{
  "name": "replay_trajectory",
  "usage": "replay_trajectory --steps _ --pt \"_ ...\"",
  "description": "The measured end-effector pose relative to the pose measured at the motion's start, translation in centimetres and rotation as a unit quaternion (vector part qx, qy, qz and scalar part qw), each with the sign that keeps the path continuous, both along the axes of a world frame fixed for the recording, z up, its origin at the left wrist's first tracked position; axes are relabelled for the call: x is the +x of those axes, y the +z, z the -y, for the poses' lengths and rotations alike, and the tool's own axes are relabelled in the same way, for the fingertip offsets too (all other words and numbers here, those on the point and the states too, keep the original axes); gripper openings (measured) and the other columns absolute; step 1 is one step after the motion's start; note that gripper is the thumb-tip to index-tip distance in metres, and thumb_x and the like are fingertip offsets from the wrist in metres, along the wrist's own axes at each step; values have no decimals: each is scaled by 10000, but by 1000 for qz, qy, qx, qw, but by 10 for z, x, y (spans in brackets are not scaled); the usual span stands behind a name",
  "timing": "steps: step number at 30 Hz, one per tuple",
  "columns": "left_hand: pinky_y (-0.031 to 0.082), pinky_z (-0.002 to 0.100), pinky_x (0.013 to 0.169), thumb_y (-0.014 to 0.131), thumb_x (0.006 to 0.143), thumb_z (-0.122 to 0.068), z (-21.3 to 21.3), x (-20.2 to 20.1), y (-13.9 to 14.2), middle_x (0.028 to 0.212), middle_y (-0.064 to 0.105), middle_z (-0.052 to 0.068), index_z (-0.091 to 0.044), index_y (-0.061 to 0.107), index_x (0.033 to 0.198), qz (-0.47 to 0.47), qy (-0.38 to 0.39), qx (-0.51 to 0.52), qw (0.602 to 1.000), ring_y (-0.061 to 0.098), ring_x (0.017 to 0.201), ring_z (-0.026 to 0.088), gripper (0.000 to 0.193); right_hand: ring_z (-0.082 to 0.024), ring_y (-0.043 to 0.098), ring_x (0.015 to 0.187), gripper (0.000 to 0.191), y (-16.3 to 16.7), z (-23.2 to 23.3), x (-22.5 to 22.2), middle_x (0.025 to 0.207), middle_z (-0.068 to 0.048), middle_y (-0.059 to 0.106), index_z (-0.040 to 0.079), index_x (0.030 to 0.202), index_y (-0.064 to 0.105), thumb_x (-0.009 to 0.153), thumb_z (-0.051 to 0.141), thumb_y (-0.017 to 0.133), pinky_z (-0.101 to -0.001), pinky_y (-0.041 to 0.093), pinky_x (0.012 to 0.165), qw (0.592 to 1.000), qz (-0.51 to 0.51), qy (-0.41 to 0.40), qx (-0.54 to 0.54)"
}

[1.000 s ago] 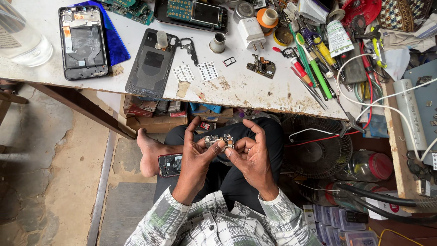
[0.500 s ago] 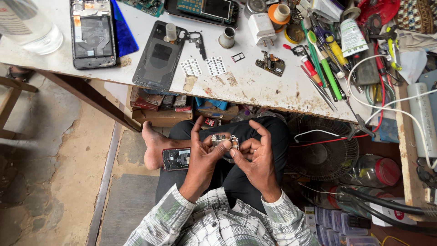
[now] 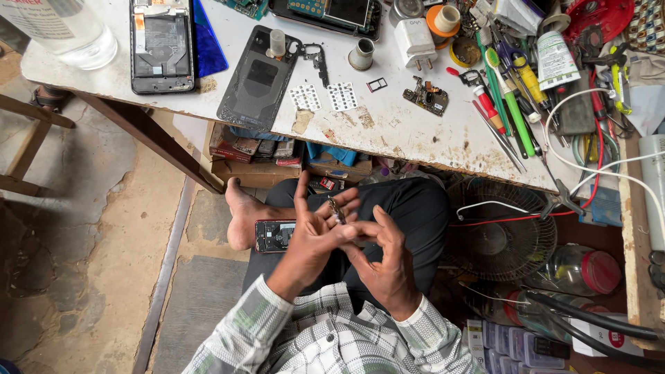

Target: The person sits on the floor at a cluttered repair bench and cleans a disassembled phone motherboard, applying liquid from a spray bottle and brushing the board. They then fit the board into a phone body, press components into place, and hold up the reassembled phone.

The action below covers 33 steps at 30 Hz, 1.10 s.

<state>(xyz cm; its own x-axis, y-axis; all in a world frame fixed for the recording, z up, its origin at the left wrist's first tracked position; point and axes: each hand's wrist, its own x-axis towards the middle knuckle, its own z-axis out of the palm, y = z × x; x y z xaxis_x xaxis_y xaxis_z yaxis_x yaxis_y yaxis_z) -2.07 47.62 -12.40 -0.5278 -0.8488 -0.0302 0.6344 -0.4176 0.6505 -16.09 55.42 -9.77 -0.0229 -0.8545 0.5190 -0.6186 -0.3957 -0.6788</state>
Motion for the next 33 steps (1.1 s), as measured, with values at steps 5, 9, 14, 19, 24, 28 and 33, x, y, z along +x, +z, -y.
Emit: replay_trajectory --steps 5,9,14,19,24,28,33 --pt "405 489 1159 849 876 -171 15 27 -13 1588 338 349 -308 -76 1656 -240 -230 65 941 435 1448 419 1218 -292 517 1303 851 13 0 -3 1390 -174 561 33 1504 344 867 307 838 -433 449 1115 997 -76 -27 -15" --pt "376 507 1232 873 881 -240 15 32 -29 1610 310 368 -256 -67 1718 -297 -280 73 910 414 1477 455 1260 -302 517 1397 782 21 8 -2 1429 -144 586 36 1519 332 936 296 783 -558 252 1291 995 -81 55 4" --pt "363 515 1242 885 874 -295 10 33 -39 1600 353 379 -228 -53 1736 -309 -299 56 901 406 1490 481 1275 -273 556 1343 789 26 11 -5 1320 -98 672 54 1497 374 881 268 819 -593 218 1280 989 -111 83 59" --pt "294 537 1282 854 893 -305 6 44 -47 1573 356 371 -264 -62 1704 -297 -345 62 888 359 1510 478 1225 -295 592 1283 843 21 9 -8 1270 -74 693 70 1469 385 807 280 863 -587 274 1247 983 -140 102 59" --pt "264 490 1300 841 917 -275 -9 58 -62 1635 357 313 -258 -45 1737 -309 -356 110 875 328 1565 428 1208 -275 658 1239 805 4 -3 -3 1296 -85 670 80 1443 386 823 250 871 -578 326 1255 983 -137 116 30" --pt "343 502 1274 807 936 -241 -14 79 -71 1562 469 165 -287 21 1692 -283 -328 129 892 412 1517 370 1091 -276 697 1166 726 -15 -9 -9 1202 -141 718 112 1318 491 724 147 905 -469 468 1159 989 -116 29 91" --pt "489 488 1005 785 917 -152 -7 124 -66 1257 636 162 -155 370 1594 227 -72 -24 971 611 1140 321 795 -323 673 1262 690 -37 1 -39 1330 -277 639 6 1390 355 900 20 841 -394 538 1122 996 -21 -82 38"
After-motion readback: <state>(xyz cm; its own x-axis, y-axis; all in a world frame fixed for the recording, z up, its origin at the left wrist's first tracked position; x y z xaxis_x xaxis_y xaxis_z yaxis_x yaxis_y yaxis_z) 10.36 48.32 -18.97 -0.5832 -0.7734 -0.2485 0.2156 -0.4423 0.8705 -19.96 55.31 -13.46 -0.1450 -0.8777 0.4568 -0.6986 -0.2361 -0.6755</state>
